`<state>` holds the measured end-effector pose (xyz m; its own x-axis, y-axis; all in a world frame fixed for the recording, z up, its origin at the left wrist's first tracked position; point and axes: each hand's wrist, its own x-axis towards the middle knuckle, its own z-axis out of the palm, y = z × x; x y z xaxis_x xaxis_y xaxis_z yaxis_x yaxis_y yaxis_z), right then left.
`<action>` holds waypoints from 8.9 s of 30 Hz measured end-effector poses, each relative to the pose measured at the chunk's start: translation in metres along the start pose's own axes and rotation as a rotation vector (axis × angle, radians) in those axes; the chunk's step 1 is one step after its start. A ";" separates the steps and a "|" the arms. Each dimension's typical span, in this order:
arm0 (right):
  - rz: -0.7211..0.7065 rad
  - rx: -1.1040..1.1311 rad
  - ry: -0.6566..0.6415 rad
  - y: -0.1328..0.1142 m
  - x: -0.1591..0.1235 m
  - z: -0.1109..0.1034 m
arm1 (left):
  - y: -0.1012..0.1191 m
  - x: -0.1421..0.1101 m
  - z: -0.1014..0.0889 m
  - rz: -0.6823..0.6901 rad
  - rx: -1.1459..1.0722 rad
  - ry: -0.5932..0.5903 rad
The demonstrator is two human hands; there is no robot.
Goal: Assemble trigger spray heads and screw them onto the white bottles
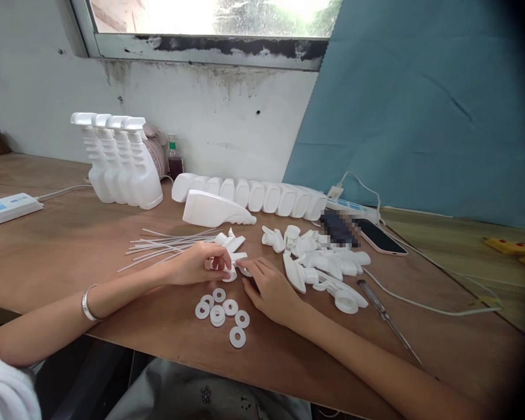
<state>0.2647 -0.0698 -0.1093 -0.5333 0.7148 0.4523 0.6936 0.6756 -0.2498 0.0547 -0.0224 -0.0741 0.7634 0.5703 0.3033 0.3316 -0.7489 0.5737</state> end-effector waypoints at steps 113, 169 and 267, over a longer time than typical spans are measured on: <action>-0.230 0.087 0.148 -0.006 -0.002 -0.005 | 0.011 -0.014 0.008 0.451 0.386 0.126; -0.176 0.100 0.098 -0.005 -0.004 -0.007 | 0.011 -0.006 -0.043 0.156 -0.412 0.897; -0.157 0.081 0.096 -0.006 -0.005 -0.005 | 0.028 0.010 0.002 0.055 -0.328 0.389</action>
<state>0.2655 -0.0782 -0.1058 -0.5806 0.5815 0.5699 0.5620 0.7927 -0.2362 0.0726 -0.0384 -0.0560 0.4916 0.6634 0.5642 0.0576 -0.6712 0.7390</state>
